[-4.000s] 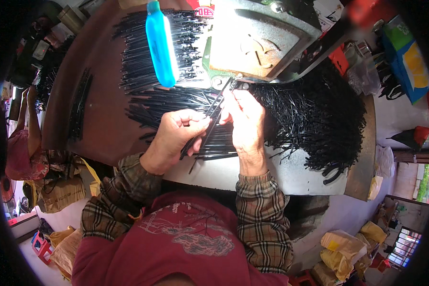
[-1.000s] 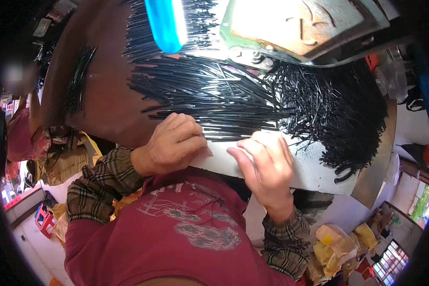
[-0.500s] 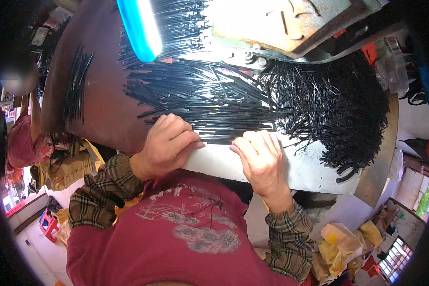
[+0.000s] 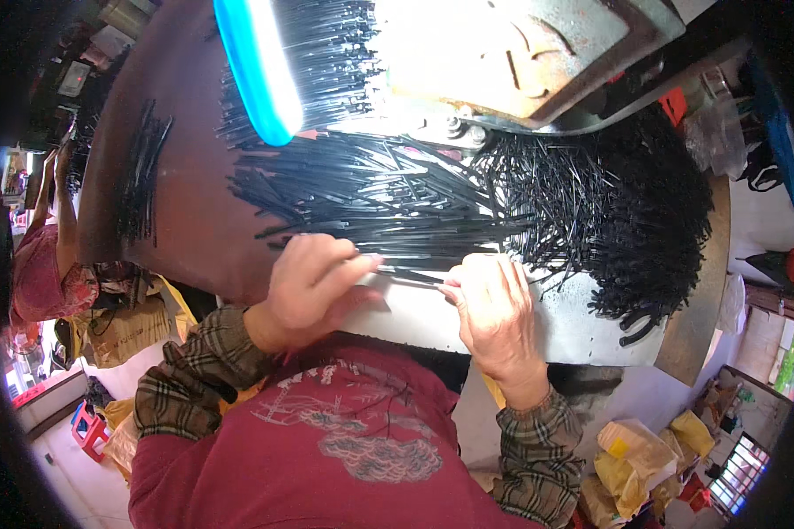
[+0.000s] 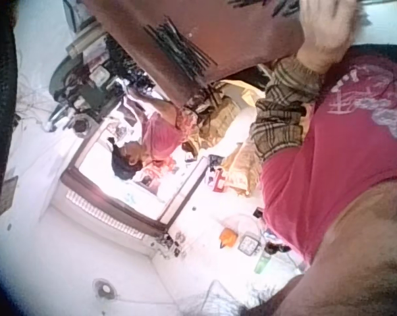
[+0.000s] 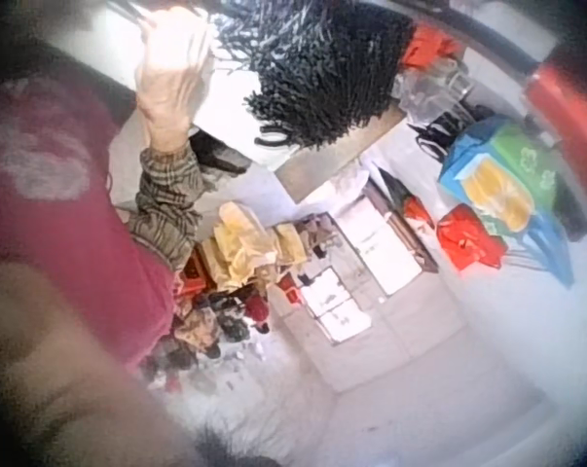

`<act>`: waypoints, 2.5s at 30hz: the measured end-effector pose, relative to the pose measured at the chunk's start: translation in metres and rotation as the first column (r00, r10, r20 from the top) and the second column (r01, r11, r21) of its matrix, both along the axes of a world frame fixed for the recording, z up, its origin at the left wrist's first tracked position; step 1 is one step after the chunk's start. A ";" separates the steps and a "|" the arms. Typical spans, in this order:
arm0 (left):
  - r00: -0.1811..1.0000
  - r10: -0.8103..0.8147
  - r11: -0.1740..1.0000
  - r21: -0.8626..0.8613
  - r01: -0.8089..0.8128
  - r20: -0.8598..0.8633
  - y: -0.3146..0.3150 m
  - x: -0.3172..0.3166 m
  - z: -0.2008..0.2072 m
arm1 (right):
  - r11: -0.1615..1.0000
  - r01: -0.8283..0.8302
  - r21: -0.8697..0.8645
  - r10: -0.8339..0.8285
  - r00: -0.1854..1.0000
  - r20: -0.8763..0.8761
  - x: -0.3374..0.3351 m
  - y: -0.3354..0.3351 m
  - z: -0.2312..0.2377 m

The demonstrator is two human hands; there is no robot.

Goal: The person picks up plastic strips from a pile on the table, feeds them into a machine to process them, and stacks the finished strips on the work surface by hand.

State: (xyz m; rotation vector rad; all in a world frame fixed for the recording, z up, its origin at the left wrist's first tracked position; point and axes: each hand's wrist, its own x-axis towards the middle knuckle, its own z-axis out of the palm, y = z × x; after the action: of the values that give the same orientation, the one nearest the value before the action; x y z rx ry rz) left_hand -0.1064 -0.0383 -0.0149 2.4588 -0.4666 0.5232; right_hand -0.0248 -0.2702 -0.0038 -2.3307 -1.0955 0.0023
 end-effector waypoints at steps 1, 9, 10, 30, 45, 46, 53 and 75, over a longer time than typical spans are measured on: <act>1.000 0.016 1.000 0.015 -0.016 0.009 0.000 0.000 0.002 | 1.000 -0.017 -0.003 0.017 1.000 0.002 0.001 0.005 0.002; 0.990 -0.068 0.997 0.041 0.064 0.124 -0.005 0.008 -0.015 | 0.980 -0.063 0.188 0.064 0.998 0.001 0.005 0.025 0.005; 0.997 -0.038 0.998 -0.039 0.041 0.068 -0.005 0.007 -0.012 | 0.956 -0.007 0.294 0.013 1.000 -0.018 0.002 0.029 0.004; 0.945 0.022 0.705 -0.665 -0.247 -0.328 -0.001 -0.009 0.001 | 0.729 0.471 0.496 0.017 0.713 -0.701 -0.027 0.059 0.001; 0.813 -0.118 0.534 -0.727 -0.432 -0.570 0.010 -0.006 0.006 | 0.695 0.638 0.331 -0.054 0.506 -0.861 -0.030 0.043 -0.007; 0.820 -0.094 0.540 -0.721 -0.434 -0.564 0.007 -0.006 0.004 | 0.663 0.651 0.369 -0.024 0.511 -0.859 -0.032 0.039 -0.009; 0.862 0.003 0.709 -0.606 -0.360 -0.508 -0.010 -0.005 -0.001 | 0.671 0.652 0.353 -0.212 0.625 -0.751 -0.024 0.005 -0.017; 0.938 0.087 0.405 -0.848 -0.342 -0.336 -0.028 -0.013 0.002 | 0.190 0.334 0.923 0.908 0.296 -0.295 -0.026 0.064 0.061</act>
State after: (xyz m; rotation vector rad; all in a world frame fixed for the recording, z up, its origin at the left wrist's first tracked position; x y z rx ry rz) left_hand -0.1193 -0.0660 -0.0128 1.4517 0.2483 0.4017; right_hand -0.0504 -0.2065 0.0569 -0.4493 -0.6310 0.6236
